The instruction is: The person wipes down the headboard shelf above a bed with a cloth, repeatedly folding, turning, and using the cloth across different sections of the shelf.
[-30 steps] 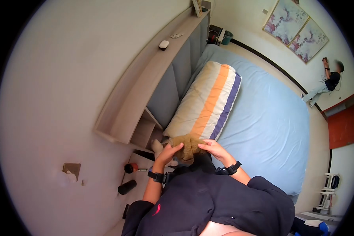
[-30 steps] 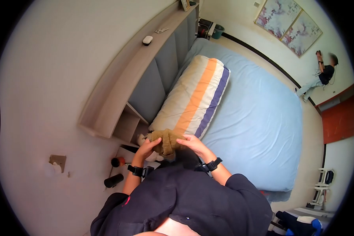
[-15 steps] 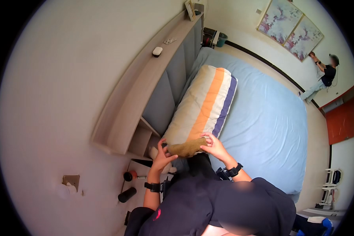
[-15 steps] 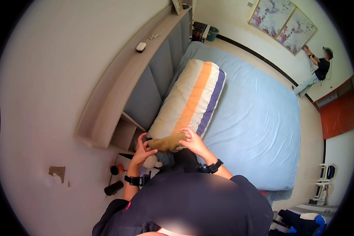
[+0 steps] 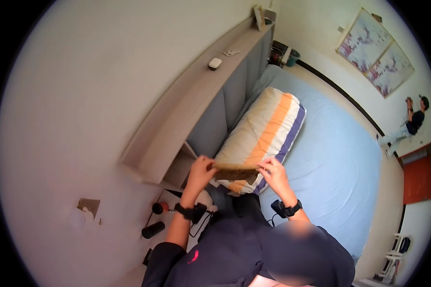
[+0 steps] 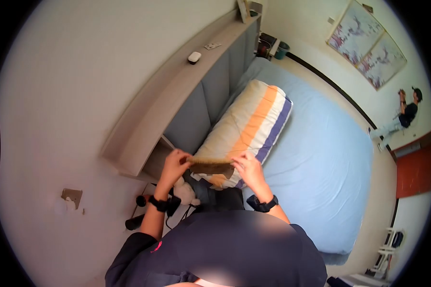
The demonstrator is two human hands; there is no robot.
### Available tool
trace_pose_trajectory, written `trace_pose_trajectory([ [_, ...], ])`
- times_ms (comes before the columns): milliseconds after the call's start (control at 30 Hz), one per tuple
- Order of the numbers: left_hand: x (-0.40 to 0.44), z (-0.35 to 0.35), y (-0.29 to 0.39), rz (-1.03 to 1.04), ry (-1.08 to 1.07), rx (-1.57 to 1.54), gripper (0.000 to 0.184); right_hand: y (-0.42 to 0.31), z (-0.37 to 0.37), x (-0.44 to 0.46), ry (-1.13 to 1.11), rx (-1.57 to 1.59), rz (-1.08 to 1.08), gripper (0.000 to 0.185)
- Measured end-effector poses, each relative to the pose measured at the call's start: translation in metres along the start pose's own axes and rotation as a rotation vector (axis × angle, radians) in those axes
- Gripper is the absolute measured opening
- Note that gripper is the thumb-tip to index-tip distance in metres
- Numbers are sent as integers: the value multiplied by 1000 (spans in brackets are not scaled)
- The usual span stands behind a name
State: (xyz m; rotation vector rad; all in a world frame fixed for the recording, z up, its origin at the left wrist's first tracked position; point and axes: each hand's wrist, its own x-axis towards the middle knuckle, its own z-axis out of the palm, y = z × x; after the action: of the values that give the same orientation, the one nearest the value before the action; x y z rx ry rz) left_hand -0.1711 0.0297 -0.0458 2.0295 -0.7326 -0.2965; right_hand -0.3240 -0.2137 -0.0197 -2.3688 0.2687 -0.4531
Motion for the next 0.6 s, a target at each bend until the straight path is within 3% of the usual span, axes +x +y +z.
trace_pose_trajectory([
  [67, 35, -14, 13, 167, 142, 64, 25, -9, -13, 33, 121, -107, -141, 13],
  [167, 85, -45, 38, 348, 320, -24, 24, -44, -38, 86, 297, -121, -294, 20],
  [267, 95, -90, 94, 319, 389, -159, 24, -83, -49, 120, 356, -77, -425, 22],
  [400, 77, -118, 75, 199, 506, -144, 23, -110, -12, 140, 296, -7, -566, 22],
  [467, 60, -124, 60, 30, 616, 160, 24, -107, 26, 142, 240, 29, -602, 21],
  [500, 49, -124, 42, 8, 595, 159, 24, -104, 51, 144, 211, 74, -606, 21],
  [567, 29, -113, -4, -3, 694, 545, 26, -92, 95, 122, 166, 126, -590, 20],
  [600, 23, -110, -13, -6, 701, 548, 26, -89, 112, 113, 40, 143, -544, 20],
])
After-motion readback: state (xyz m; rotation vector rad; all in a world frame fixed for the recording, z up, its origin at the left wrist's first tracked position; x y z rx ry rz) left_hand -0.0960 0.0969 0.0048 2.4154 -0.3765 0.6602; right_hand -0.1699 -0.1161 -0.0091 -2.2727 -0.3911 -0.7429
